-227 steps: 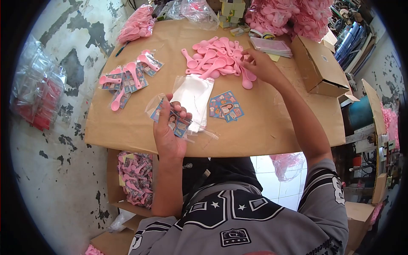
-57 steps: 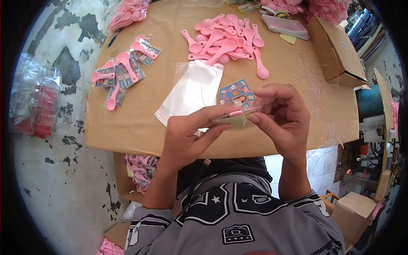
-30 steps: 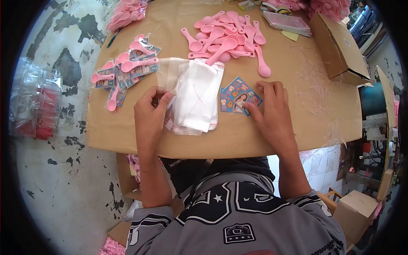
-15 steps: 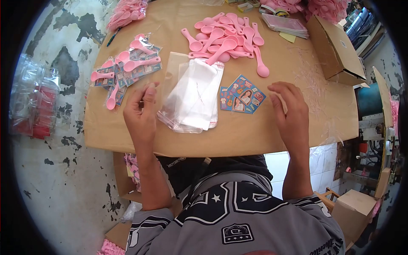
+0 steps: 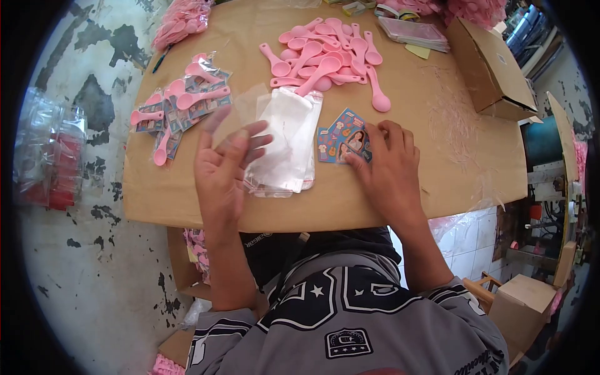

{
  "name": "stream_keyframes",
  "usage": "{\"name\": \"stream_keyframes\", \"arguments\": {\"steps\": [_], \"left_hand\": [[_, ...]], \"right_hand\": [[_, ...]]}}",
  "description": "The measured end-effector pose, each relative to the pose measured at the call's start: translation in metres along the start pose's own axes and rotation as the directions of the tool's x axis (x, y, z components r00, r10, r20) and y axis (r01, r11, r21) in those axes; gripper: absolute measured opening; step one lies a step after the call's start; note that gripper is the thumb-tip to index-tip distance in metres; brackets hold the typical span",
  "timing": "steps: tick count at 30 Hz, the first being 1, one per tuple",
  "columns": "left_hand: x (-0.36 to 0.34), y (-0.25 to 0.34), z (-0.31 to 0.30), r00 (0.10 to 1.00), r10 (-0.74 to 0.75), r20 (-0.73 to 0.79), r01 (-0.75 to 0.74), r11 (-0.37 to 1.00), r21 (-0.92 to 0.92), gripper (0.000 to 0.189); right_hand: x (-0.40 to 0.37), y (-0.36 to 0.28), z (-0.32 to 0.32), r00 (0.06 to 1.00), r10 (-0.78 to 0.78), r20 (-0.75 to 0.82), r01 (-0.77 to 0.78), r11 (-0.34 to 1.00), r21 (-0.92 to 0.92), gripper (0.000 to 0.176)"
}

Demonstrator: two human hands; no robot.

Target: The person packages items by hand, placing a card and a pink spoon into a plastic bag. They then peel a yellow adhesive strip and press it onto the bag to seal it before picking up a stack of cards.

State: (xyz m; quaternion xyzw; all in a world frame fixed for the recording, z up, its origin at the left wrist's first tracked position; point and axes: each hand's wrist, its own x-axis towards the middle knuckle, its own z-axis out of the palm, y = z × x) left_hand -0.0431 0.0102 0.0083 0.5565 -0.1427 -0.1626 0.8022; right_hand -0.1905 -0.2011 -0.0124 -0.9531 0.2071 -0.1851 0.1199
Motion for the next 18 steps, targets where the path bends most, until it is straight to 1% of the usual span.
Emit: {"name": "stream_keyframes", "arguments": {"steps": [1, 4, 5, 7, 8, 10, 13, 16, 18], "left_hand": [[-0.002, -0.003, 0.001, 0.999, -0.030, 0.015, 0.030, 0.999, -0.017, 0.049], [-0.007, -0.013, -0.004, 0.996, -0.086, 0.031, 0.086, 0.996, 0.009, 0.046], [-0.008, -0.016, -0.006, 0.995, -0.100, 0.014, 0.099, 0.995, 0.025, 0.039], [-0.008, -0.021, -0.011, 0.994, -0.113, 0.002, 0.113, 0.993, 0.046, 0.035], [-0.007, -0.023, -0.011, 0.993, -0.120, -0.001, 0.119, 0.991, 0.054, 0.033], [-0.006, -0.022, -0.006, 0.993, -0.115, -0.004, 0.115, 0.993, 0.005, 0.032], [-0.005, -0.020, -0.004, 0.995, -0.102, 0.010, 0.102, 0.994, -0.044, 0.032], [-0.006, -0.022, -0.006, 0.996, -0.084, 0.010, 0.084, 0.995, -0.050, 0.033], [-0.005, -0.022, -0.007, 0.998, -0.063, 0.000, 0.063, 0.997, -0.044, 0.034]], "right_hand": [[0.002, -0.004, 0.002, 1.000, 0.006, 0.017, -0.006, 1.000, -0.013, 0.044], [0.013, 0.003, 0.001, 0.999, 0.024, 0.040, -0.027, 0.997, 0.073, 0.046], [0.016, 0.007, 0.001, 0.998, 0.037, 0.056, -0.043, 0.993, 0.108, 0.048], [0.021, 0.015, -0.003, 0.994, 0.071, 0.080, -0.084, 0.983, 0.166, 0.051], [0.023, 0.019, -0.006, 0.990, 0.078, 0.117, -0.102, 0.972, 0.214, 0.050], [0.028, 0.025, -0.012, 0.978, 0.083, 0.191, -0.140, 0.941, 0.309, 0.048], [0.033, 0.032, -0.015, 0.961, 0.068, 0.268, -0.168, 0.914, 0.369, 0.042], [0.032, 0.033, -0.016, 0.965, 0.068, 0.253, -0.167, 0.902, 0.397, 0.037], [0.033, 0.034, -0.014, 0.974, 0.143, 0.176, -0.211, 0.857, 0.470, 0.033]]}}
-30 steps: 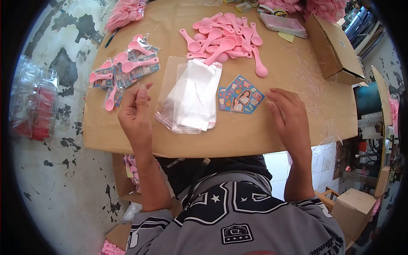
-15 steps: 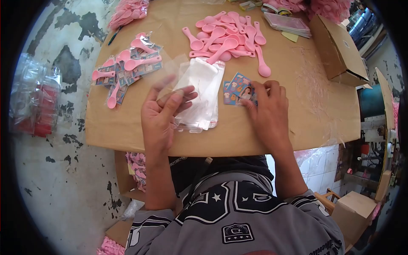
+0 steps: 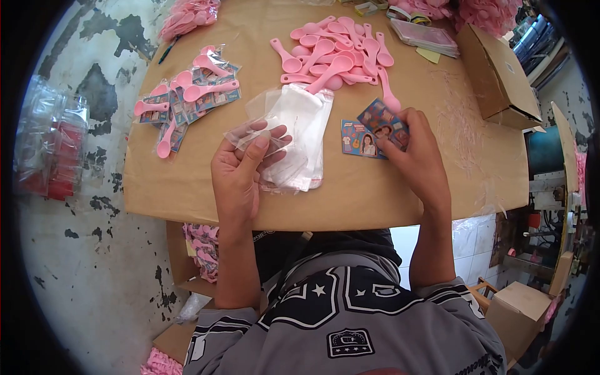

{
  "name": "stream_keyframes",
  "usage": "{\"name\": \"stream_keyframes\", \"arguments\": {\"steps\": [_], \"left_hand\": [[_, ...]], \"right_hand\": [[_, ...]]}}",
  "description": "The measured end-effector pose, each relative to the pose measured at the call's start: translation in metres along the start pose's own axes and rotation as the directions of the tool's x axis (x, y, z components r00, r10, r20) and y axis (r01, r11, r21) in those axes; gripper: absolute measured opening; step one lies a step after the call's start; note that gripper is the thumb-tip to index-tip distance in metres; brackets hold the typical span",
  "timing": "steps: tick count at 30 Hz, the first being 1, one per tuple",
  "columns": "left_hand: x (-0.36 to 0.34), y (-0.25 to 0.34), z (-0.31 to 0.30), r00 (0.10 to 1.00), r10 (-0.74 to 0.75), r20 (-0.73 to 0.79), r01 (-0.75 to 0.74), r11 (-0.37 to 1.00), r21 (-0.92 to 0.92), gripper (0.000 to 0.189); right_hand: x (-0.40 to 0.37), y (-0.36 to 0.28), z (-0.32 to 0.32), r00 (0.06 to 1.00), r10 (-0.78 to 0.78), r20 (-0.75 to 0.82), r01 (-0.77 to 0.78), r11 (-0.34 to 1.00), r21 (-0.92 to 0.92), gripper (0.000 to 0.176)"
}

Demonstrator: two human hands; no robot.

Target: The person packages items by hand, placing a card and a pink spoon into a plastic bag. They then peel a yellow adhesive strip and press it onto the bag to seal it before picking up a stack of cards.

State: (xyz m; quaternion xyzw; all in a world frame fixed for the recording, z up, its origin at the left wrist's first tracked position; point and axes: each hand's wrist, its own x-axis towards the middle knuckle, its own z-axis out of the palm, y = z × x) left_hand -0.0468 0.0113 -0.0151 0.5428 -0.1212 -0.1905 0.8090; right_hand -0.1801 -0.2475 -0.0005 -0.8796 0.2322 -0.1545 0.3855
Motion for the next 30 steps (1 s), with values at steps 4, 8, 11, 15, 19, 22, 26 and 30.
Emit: {"name": "stream_keyframes", "arguments": {"steps": [4, 8, 11, 15, 19, 22, 26, 30], "left_hand": [[0.001, 0.000, -0.002, 0.999, 0.027, -0.028, -0.027, 0.999, -0.027, 0.036], [0.000, 0.000, 0.006, 1.000, -0.006, -0.014, 0.004, 0.993, -0.116, 0.039], [0.000, -0.001, 0.005, 0.999, -0.037, -0.002, 0.037, 0.998, -0.055, 0.042], [-0.002, -0.002, 0.007, 0.999, -0.044, 0.028, 0.046, 0.995, -0.087, 0.043], [-0.001, 0.000, 0.006, 0.999, -0.024, 0.028, 0.026, 0.997, -0.067, 0.044], [-0.003, 0.001, 0.008, 0.999, -0.018, 0.030, 0.022, 0.989, -0.147, 0.042], [-0.001, -0.003, 0.012, 0.998, 0.031, 0.047, -0.022, 0.982, -0.189, 0.040], [-0.001, 0.002, 0.016, 0.999, 0.026, 0.045, -0.017, 0.981, -0.193, 0.040]], "right_hand": [[-0.004, -0.006, -0.001, 0.998, 0.035, -0.060, -0.019, 0.968, 0.249, 0.026], [-0.015, -0.020, 0.014, 1.000, -0.009, -0.010, 0.013, 0.822, 0.570, 0.022], [-0.026, -0.036, 0.027, 0.989, 0.051, 0.137, -0.138, 0.645, 0.752, 0.020], [-0.028, -0.051, 0.039, 0.979, 0.044, 0.201, -0.193, 0.535, 0.823, 0.022], [-0.027, -0.050, 0.041, 0.980, 0.026, 0.195, -0.162, 0.669, 0.725, 0.025], [-0.027, -0.040, 0.054, 0.999, -0.014, 0.038, -0.011, 0.815, 0.580, 0.024], [-0.026, -0.027, 0.049, 0.991, -0.088, 0.102, 0.039, 0.912, 0.408, 0.024], [-0.022, -0.027, 0.040, 0.996, -0.077, 0.052, 0.046, 0.894, 0.446, 0.026]]}}
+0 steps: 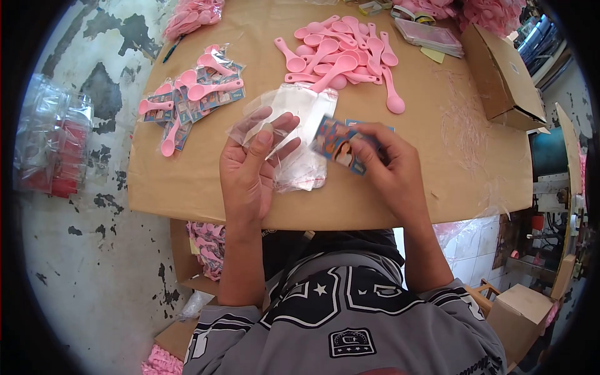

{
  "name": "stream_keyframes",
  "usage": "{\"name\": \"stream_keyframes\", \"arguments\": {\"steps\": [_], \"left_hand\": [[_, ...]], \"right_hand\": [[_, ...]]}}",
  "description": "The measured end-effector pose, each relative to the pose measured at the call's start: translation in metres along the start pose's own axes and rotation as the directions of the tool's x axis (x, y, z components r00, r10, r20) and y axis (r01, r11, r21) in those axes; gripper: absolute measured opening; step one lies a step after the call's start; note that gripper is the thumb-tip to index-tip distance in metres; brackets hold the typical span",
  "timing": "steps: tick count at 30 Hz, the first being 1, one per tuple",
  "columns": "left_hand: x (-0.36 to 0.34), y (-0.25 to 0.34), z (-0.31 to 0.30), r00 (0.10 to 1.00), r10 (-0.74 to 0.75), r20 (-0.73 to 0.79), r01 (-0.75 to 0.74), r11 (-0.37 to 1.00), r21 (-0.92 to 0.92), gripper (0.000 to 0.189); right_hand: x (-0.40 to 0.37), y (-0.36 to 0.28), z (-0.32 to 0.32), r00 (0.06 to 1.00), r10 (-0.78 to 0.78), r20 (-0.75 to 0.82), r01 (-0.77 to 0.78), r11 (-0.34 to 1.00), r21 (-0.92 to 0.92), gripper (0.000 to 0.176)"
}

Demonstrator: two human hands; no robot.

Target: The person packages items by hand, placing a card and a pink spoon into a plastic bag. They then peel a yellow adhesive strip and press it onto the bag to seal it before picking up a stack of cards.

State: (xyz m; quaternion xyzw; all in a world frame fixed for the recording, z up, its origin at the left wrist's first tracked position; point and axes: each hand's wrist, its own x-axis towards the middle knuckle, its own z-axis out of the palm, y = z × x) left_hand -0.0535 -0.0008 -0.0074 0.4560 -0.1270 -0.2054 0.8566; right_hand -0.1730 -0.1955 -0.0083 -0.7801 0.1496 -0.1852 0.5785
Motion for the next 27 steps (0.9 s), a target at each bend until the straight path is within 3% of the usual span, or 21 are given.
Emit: {"name": "stream_keyframes", "arguments": {"steps": [3, 6, 9, 13, 16, 22, 25, 27], "left_hand": [[0.000, -0.002, 0.002, 1.000, 0.012, -0.013, -0.012, 1.000, 0.009, 0.039], [0.000, -0.006, 0.008, 0.998, 0.028, -0.053, -0.029, 0.999, -0.025, 0.040], [-0.002, -0.008, 0.019, 0.997, 0.026, -0.079, -0.035, 0.994, -0.108, 0.040], [-0.005, -0.010, 0.023, 0.999, -0.023, -0.034, 0.017, 0.988, -0.153, 0.042], [-0.007, -0.011, 0.024, 0.999, -0.046, -0.027, 0.042, 0.989, -0.139, 0.044], [-0.009, -0.013, 0.031, 0.998, -0.058, 0.019, 0.060, 0.990, -0.127, 0.045], [-0.010, -0.016, 0.033, 0.995, -0.078, 0.055, 0.083, 0.992, -0.095, 0.044], [-0.010, -0.020, 0.031, 0.996, -0.073, 0.048, 0.077, 0.994, -0.082, 0.042]], "right_hand": [[0.001, -0.011, -0.003, 0.993, 0.121, 0.012, -0.118, 0.934, 0.336, 0.026], [-0.005, -0.011, -0.007, 0.966, 0.171, 0.193, -0.238, 0.880, 0.410, 0.026], [-0.010, -0.011, -0.001, 0.956, 0.114, 0.270, -0.210, 0.910, 0.358, 0.025], [-0.016, -0.006, 0.016, 0.992, 0.106, 0.065, -0.125, 0.849, 0.514, 0.021], [-0.016, -0.016, 0.019, 0.990, 0.140, 0.032, -0.134, 0.820, 0.556, 0.020], [-0.016, -0.009, 0.007, 0.966, 0.099, 0.237, -0.182, 0.915, 0.359, 0.025], [-0.015, -0.003, 0.004, 0.967, 0.117, 0.228, -0.198, 0.906, 0.375, 0.031], [-0.013, -0.009, 0.011, 0.988, 0.106, 0.112, -0.147, 0.871, 0.469, 0.029]]}}
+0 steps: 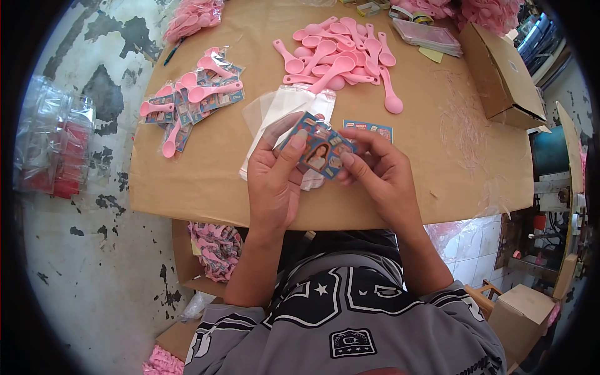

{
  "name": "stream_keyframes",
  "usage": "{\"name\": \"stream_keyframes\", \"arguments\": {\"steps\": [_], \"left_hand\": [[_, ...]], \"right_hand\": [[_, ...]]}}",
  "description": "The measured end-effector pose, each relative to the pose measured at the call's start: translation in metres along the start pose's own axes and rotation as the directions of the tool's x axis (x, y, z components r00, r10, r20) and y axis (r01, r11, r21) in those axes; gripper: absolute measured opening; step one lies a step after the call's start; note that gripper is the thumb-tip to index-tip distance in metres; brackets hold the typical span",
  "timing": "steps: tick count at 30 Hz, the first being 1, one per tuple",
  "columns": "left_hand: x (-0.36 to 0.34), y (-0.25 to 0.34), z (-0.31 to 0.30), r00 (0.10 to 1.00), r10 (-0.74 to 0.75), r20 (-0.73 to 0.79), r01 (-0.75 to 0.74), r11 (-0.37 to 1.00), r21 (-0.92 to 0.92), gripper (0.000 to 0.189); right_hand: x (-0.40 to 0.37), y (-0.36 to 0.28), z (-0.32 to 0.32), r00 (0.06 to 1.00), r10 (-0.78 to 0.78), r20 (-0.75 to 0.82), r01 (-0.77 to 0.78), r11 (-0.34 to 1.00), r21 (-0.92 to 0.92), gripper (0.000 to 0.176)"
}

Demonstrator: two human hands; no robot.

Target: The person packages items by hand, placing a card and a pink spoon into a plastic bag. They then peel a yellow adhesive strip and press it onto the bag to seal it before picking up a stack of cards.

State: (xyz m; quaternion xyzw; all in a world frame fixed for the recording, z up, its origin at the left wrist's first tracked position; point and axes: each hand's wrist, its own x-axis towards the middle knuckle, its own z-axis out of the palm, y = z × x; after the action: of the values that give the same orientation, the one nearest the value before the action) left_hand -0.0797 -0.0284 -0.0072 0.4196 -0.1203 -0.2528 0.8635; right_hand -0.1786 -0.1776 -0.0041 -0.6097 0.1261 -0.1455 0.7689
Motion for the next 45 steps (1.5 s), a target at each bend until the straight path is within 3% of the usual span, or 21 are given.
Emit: {"name": "stream_keyframes", "arguments": {"steps": [13, 19, 25, 28, 31, 34, 36, 38, 40, 41, 43, 44, 45], "left_hand": [[-0.010, -0.016, 0.010, 0.999, -0.002, 0.045, 0.000, 0.999, 0.048, 0.043], [-0.012, -0.009, 0.017, 0.996, 0.088, 0.029, -0.090, 0.993, 0.072, 0.053], [0.003, 0.005, 0.020, 0.976, 0.167, 0.139, -0.139, 0.972, -0.192, 0.061], [0.002, 0.008, 0.024, 0.979, 0.155, 0.136, -0.116, 0.959, -0.258, 0.058], [0.002, 0.002, 0.020, 0.977, 0.155, 0.150, -0.104, 0.948, -0.300, 0.056], [0.000, -0.003, 0.022, 0.977, 0.124, 0.172, -0.056, 0.934, -0.354, 0.054], [-0.003, -0.005, 0.027, 0.986, 0.092, 0.138, -0.042, 0.944, -0.328, 0.050], [-0.003, -0.006, 0.023, 0.985, 0.106, 0.133, -0.056, 0.941, -0.334, 0.048], [-0.002, -0.006, 0.022, 0.989, 0.096, 0.113, -0.055, 0.945, -0.323, 0.046], [-0.002, -0.004, 0.022, 0.992, 0.080, 0.096, -0.047, 0.951, -0.307, 0.044], [-0.002, -0.002, 0.019, 0.997, 0.054, 0.052, -0.036, 0.953, -0.302, 0.041], [-0.001, -0.001, 0.016, 0.999, 0.042, 0.024, -0.032, 0.949, -0.313, 0.039], [0.000, 0.000, 0.013, 1.000, 0.030, -0.003, -0.029, 0.946, -0.323, 0.038]], "right_hand": [[0.002, 0.013, 0.019, 0.989, -0.034, -0.144, 0.060, 0.981, 0.183, 0.018], [-0.002, 0.009, 0.022, 0.999, 0.005, -0.038, 0.003, 0.975, 0.221, 0.013], [-0.012, 0.016, 0.024, 0.998, 0.058, -0.039, -0.048, 0.974, 0.221, 0.014], [-0.016, 0.015, 0.032, 0.998, 0.050, -0.048, -0.034, 0.956, 0.291, 0.015], [-0.016, 0.012, 0.029, 0.999, 0.027, -0.028, -0.021, 0.982, 0.186, 0.016], [-0.012, 0.008, 0.046, 0.983, -0.008, -0.182, 0.044, 0.980, 0.196, 0.022], [-0.008, 0.018, 0.038, 0.990, -0.014, -0.138, 0.042, 0.979, 0.200, 0.028], [-0.007, 0.022, 0.038, 0.983, -0.091, -0.158, 0.108, 0.989, 0.106, 0.031], [-0.009, 0.017, 0.044, 0.943, -0.247, -0.223, 0.229, 0.968, -0.102, 0.031], [-0.010, 0.010, 0.044, 0.920, -0.347, -0.184, 0.294, 0.919, -0.264, 0.032], [-0.011, -0.003, 0.039, 0.855, -0.515, -0.059, 0.402, 0.730, -0.552, 0.035], [-0.011, -0.002, 0.028, 0.803, -0.588, 0.098, 0.496, 0.568, -0.657, 0.034], [-0.012, -0.005, 0.023, 0.793, -0.588, 0.158, 0.520, 0.519, -0.679, 0.030]]}}
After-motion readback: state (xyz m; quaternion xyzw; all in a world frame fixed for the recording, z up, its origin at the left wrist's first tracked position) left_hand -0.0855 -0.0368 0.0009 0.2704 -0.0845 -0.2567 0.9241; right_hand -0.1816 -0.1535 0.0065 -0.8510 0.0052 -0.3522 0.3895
